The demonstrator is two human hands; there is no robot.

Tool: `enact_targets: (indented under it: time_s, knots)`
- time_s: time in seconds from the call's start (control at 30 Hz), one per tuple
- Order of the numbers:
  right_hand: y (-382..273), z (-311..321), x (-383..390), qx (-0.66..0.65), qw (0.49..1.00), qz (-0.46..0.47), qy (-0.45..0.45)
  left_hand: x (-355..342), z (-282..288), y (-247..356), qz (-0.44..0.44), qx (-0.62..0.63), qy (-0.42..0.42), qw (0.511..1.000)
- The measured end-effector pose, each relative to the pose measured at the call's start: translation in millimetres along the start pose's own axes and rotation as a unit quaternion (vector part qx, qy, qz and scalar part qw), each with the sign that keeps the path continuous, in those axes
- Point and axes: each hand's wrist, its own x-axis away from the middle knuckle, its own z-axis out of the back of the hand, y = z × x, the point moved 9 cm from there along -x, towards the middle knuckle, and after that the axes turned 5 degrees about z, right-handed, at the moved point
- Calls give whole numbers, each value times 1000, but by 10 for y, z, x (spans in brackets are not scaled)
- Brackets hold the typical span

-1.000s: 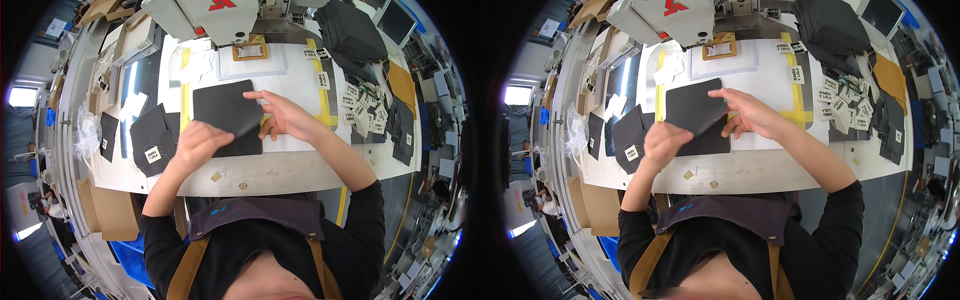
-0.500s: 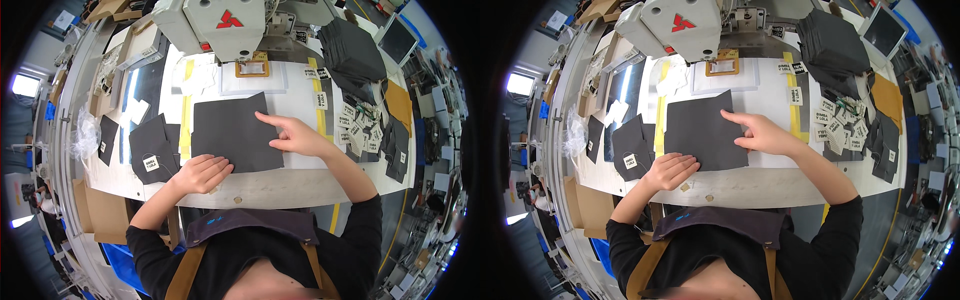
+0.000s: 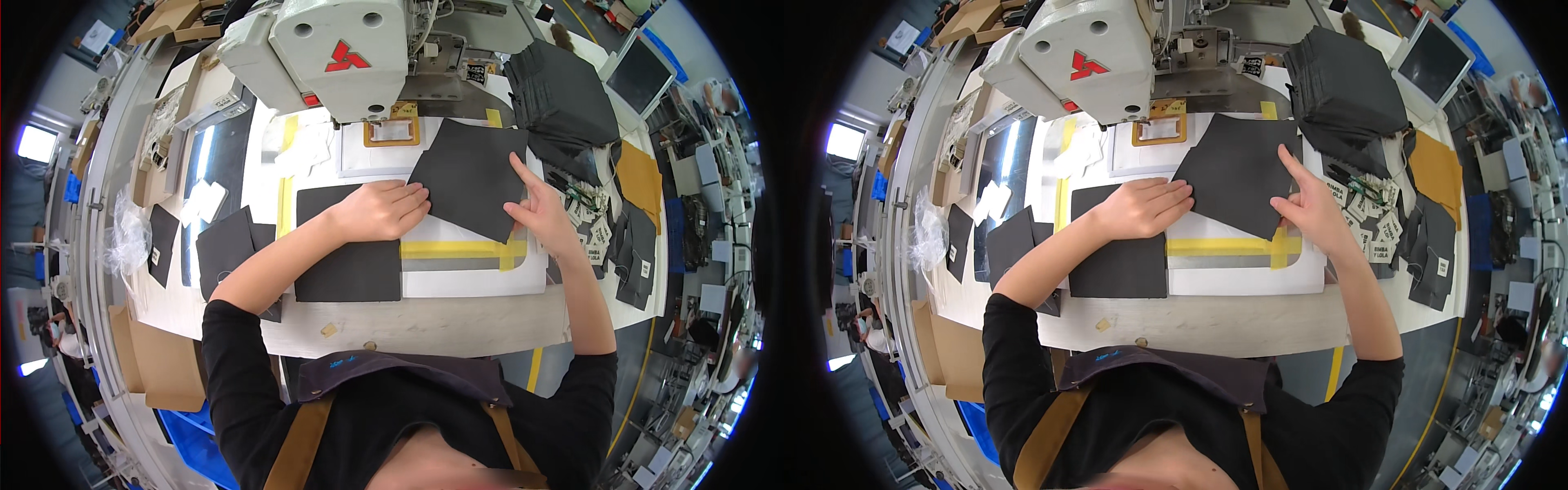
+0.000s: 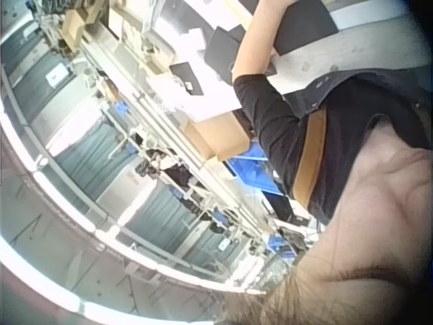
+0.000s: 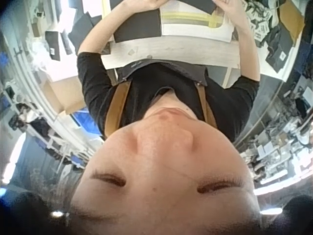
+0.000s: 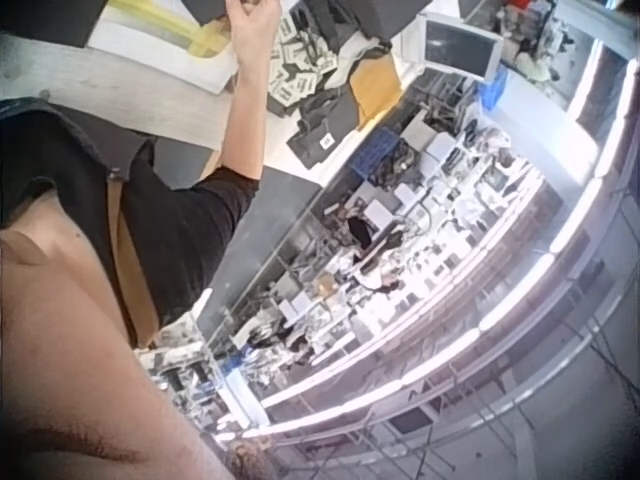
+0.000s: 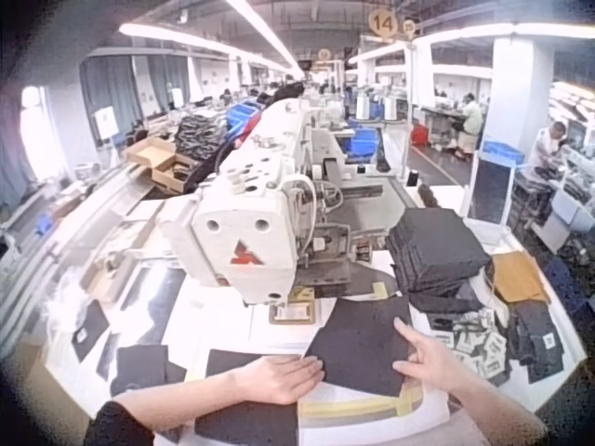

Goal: The recorder uses a heavy-duty sewing machine to attach leather patches and labels to square leather pieces.

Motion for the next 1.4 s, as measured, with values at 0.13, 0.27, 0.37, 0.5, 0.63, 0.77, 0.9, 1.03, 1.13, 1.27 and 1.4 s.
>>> enact_targets:
  time_s: [0.13, 0.27, 0.37, 0.5, 0.63, 0.77, 0.9, 1.03, 1.13, 1.27, 1.4]
  knots:
    - [94, 80, -109, 16, 1000, -4, 12, -66, -163, -109, 1, -21, -16, 1000]
    - [204, 117, -197, 9, 1000, -21, 8, -21, -213, -187, 3, -13, -41, 999]
    - [107, 48, -208, -23, 999, -45, 21, 39, -271, -256, 6, -4, -65, 998]
    - [91, 22, -310, -57, 998, -27, 13, 57, -205, -316, -2, -26, -29, 999]
    - [114, 15, -443, -25, 999, -41, 6, 101, -167, -375, -1, -28, -24, 999]
    - [67, -68, -590, -12, 998, -65, 3, 175, -132, -445, 2, -41, -27, 999]
    - [-59, -196, -758, 7, 1000, 5, -4, 317, -88, -483, 6, -74, -36, 997]
    - [-127, -388, -882, -22, 994, 107, 1, 463, -24, -511, 31, -99, -48, 993]
    - [-113, -495, -857, -46, 989, 139, 6, 545, 14, -564, 59, -114, -50, 990]
    - [-250, -707, -810, 180, 957, 220, -56, 625, -47, -688, 114, -120, -98, 981]
    - [-234, -778, -851, 237, 946, 211, -71, 646, -75, -727, 139, -115, -113, 977]
